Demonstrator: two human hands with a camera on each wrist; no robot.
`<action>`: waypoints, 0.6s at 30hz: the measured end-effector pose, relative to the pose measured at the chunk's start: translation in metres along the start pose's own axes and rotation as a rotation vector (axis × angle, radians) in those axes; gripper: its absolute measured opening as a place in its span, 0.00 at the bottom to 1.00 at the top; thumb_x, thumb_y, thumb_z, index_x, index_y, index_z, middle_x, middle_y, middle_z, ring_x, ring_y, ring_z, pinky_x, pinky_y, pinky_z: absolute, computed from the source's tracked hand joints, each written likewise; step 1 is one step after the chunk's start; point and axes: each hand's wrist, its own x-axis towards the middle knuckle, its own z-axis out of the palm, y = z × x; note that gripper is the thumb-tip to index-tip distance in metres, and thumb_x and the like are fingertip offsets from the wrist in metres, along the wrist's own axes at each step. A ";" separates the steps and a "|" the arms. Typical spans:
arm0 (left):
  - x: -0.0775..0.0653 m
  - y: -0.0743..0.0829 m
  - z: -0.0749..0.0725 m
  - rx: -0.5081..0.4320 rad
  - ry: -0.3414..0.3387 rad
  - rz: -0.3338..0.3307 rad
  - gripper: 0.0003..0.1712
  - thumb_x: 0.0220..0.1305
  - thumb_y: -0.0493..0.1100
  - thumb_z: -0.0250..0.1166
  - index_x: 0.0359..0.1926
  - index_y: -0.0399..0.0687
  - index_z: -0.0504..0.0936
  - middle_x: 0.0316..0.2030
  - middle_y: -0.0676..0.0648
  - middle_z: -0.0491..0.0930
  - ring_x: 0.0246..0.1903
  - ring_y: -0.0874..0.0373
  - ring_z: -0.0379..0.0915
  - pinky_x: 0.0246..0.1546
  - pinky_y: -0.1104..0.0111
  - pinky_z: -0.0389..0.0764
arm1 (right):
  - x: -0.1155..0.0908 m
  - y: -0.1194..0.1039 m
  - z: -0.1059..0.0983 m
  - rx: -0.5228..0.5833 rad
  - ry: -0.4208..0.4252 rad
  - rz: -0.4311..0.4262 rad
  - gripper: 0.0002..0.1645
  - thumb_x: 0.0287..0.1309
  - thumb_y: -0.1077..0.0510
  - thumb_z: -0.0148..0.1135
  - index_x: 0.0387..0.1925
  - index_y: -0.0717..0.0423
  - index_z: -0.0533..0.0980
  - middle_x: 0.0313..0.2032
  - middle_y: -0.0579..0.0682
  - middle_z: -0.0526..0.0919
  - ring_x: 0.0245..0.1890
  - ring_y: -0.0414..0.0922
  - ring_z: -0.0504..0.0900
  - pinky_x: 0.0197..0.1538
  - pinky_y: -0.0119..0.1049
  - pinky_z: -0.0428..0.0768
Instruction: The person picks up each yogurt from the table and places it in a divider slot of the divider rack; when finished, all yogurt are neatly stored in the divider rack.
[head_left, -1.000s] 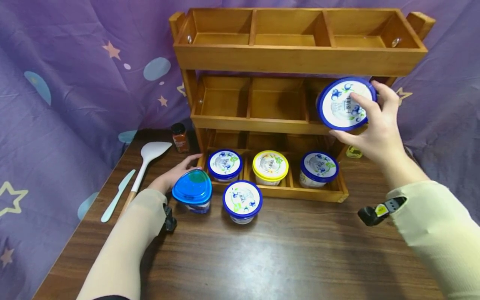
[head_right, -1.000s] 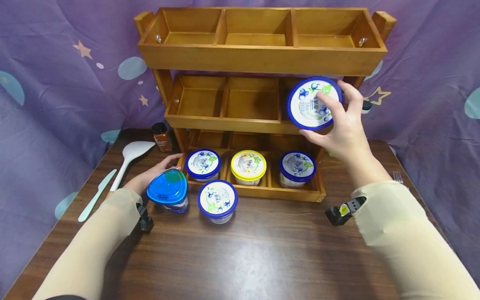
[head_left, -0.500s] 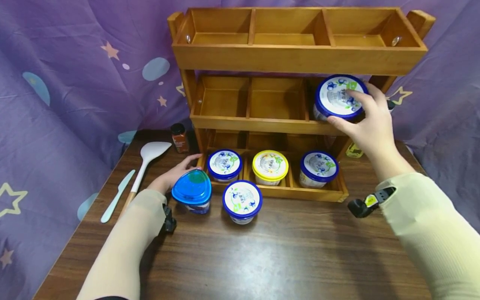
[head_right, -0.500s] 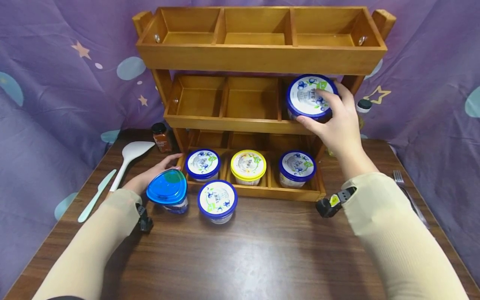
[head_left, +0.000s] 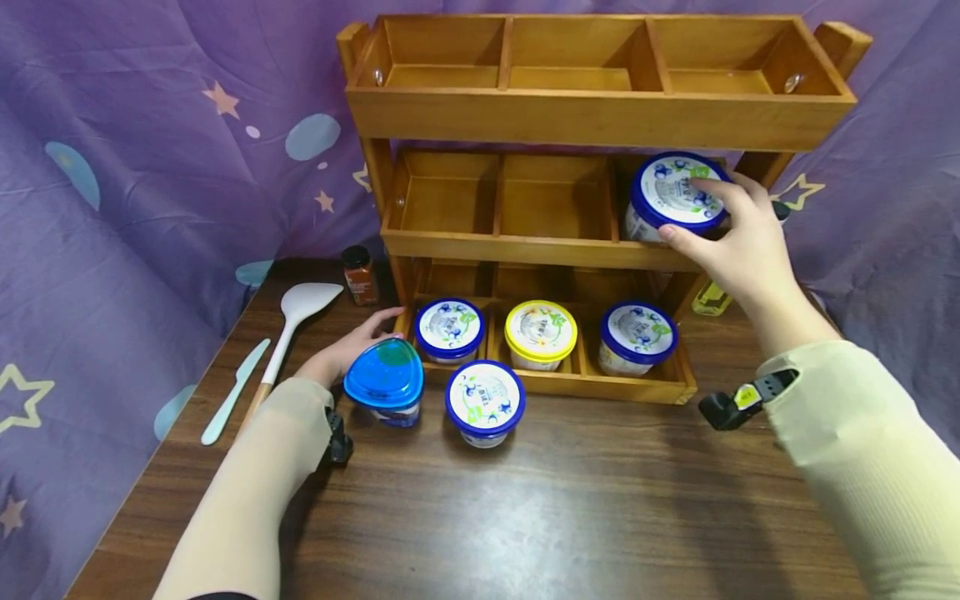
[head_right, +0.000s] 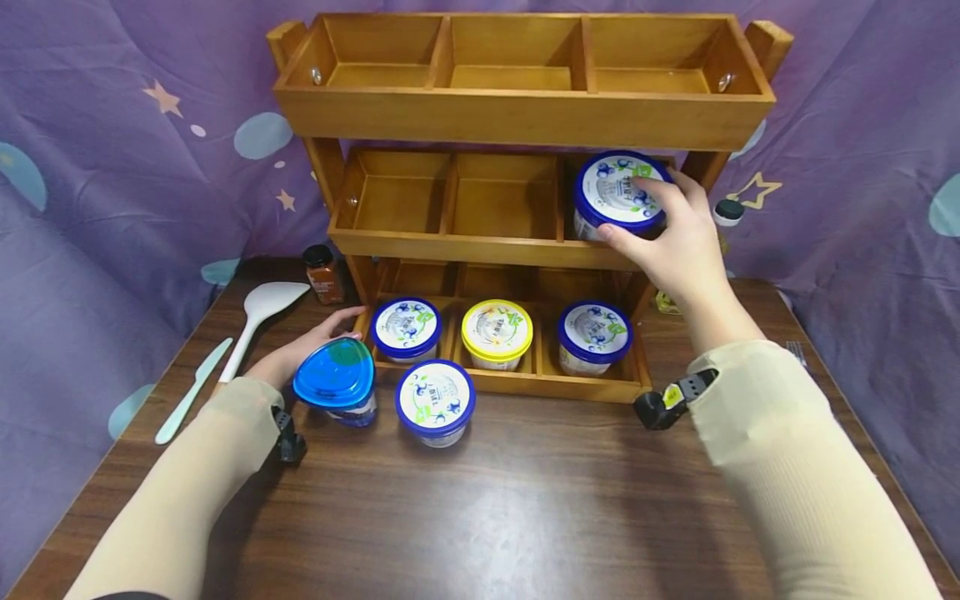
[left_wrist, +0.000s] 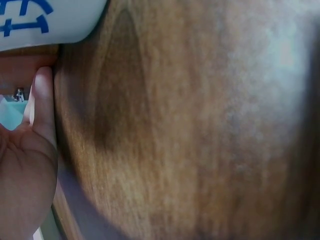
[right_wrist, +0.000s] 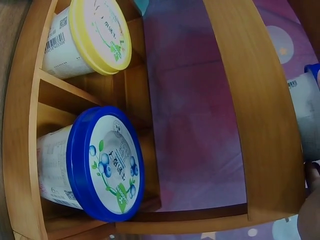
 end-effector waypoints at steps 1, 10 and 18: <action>-0.003 0.003 0.000 0.003 -0.001 0.002 0.36 0.70 0.51 0.50 0.73 0.58 0.45 0.65 0.30 0.57 0.64 0.35 0.53 0.61 0.42 0.53 | 0.000 0.000 -0.001 -0.002 -0.008 0.004 0.40 0.49 0.50 0.70 0.63 0.58 0.68 0.68 0.62 0.55 0.67 0.59 0.53 0.65 0.55 0.52; -0.008 0.008 0.003 -0.019 -0.002 0.021 0.36 0.70 0.49 0.51 0.73 0.57 0.47 0.66 0.31 0.56 0.65 0.38 0.52 0.62 0.44 0.53 | -0.015 0.005 -0.009 -0.014 -0.033 0.022 0.45 0.49 0.49 0.70 0.67 0.54 0.62 0.69 0.56 0.52 0.53 0.59 0.65 0.46 0.26 0.65; -0.001 0.000 0.001 -0.027 0.002 0.022 0.36 0.70 0.50 0.51 0.73 0.58 0.46 0.66 0.31 0.55 0.65 0.37 0.52 0.62 0.43 0.53 | -0.031 0.001 -0.011 0.051 -0.012 -0.010 0.44 0.49 0.55 0.70 0.66 0.57 0.62 0.67 0.58 0.54 0.55 0.54 0.61 0.43 0.25 0.62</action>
